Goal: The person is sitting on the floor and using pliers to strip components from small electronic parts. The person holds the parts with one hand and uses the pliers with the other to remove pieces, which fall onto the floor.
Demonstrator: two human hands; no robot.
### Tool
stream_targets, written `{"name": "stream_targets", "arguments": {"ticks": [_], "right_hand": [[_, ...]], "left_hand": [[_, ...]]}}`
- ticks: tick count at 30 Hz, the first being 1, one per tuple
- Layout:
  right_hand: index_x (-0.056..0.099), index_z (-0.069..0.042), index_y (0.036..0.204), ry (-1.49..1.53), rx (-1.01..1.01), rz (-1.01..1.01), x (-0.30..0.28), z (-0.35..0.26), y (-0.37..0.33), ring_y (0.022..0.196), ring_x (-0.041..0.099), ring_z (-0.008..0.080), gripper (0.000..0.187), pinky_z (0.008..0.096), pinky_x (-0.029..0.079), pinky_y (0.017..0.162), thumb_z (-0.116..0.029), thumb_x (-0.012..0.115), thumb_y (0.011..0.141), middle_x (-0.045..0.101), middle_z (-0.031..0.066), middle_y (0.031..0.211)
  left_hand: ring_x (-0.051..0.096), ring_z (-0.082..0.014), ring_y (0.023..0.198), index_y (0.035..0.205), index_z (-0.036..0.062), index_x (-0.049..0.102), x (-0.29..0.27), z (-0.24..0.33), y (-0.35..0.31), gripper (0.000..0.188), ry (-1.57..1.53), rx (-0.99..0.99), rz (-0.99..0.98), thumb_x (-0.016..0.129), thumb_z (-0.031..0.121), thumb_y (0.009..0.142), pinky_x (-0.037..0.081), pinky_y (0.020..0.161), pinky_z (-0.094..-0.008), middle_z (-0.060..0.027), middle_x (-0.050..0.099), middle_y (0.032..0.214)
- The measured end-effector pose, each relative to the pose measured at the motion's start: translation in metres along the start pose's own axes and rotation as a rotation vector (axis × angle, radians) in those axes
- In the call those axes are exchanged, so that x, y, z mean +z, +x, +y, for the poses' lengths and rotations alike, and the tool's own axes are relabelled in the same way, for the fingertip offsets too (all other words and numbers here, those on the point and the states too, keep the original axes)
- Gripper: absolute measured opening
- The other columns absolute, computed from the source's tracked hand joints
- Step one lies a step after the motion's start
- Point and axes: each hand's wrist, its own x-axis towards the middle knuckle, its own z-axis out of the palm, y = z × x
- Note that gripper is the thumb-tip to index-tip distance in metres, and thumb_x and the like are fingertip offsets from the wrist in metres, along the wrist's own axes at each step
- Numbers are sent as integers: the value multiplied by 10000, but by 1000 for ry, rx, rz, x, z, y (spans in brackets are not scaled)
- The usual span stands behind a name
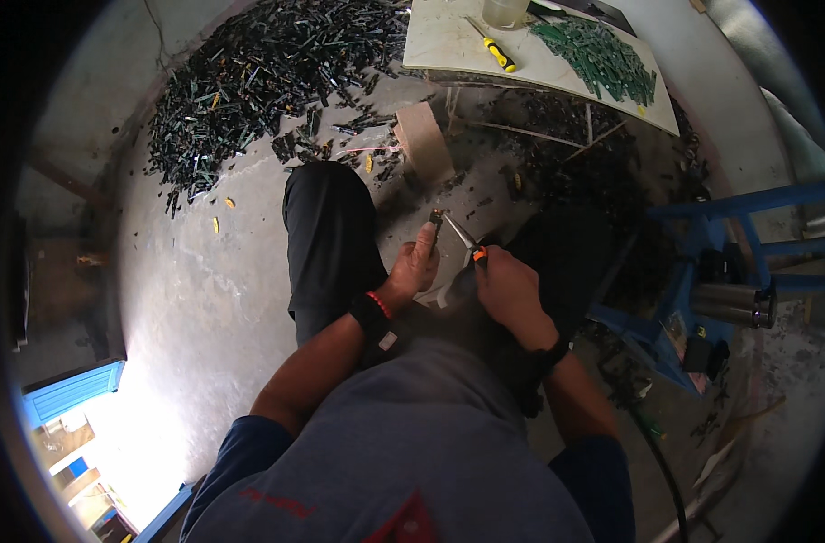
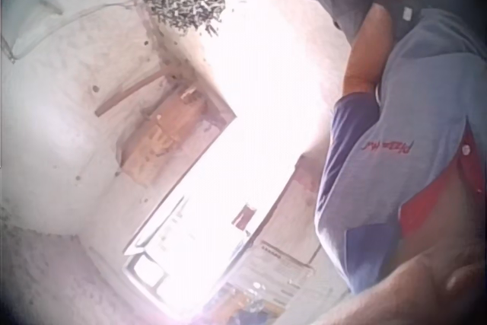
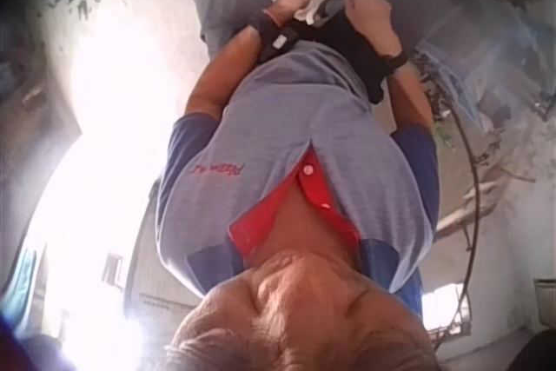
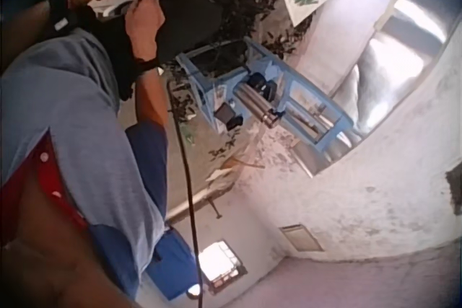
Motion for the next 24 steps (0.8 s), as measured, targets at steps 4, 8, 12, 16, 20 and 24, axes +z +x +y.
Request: {"name": "stream_targets", "arguments": {"ticks": [4,8,12,16,20,24], "right_hand": [[531,-29,1010,-88,6,-20,7,-3,3,806,615,342,249,424,485,697,-175,602,821,620,157,877],[515,-30,1029,-178,-20,31,10,-5,3,821,608,324,291,419,491,687,-170,619,796,602,143,896],[505,-30,1037,-240,-23,56,9,-8,6,844,592,306,324,413,493,676,-148,643,768,578,127,906],[503,-30,1031,-292,-2,84,7,-10,7,878,580,295,347,402,496,675,-123,667,739,567,119,932],[503,-25,1029,-299,-8,86,5,-8,9,881,579,295,356,397,498,676,-121,673,731,568,120,936],[502,-19,1026,-300,-16,92,7,-5,9,875,579,299,342,397,498,675,-116,660,739,568,125,935]], "left_hand": [[310,-61,394,619,159,377,-3,-2,1,534,-4,1,-17,422,613,897,219,358,-252,68,303,502],[302,-54,399,625,160,377,-1,1,-2,533,4,16,-5,428,618,892,215,358,-250,71,297,509],[299,-48,403,653,158,392,-1,2,-2,517,-19,-4,-22,434,615,892,215,361,-244,75,303,519],[299,-45,408,675,158,402,-1,2,-2,504,-13,1,-17,436,611,893,213,365,-239,78,305,525],[299,-47,411,676,158,402,0,4,-3,500,-16,-9,-17,437,605,896,210,370,-239,78,310,530],[297,-48,413,675,158,401,1,4,-3,500,-17,-26,-11,437,605,896,212,373,-241,77,310,533]]}}
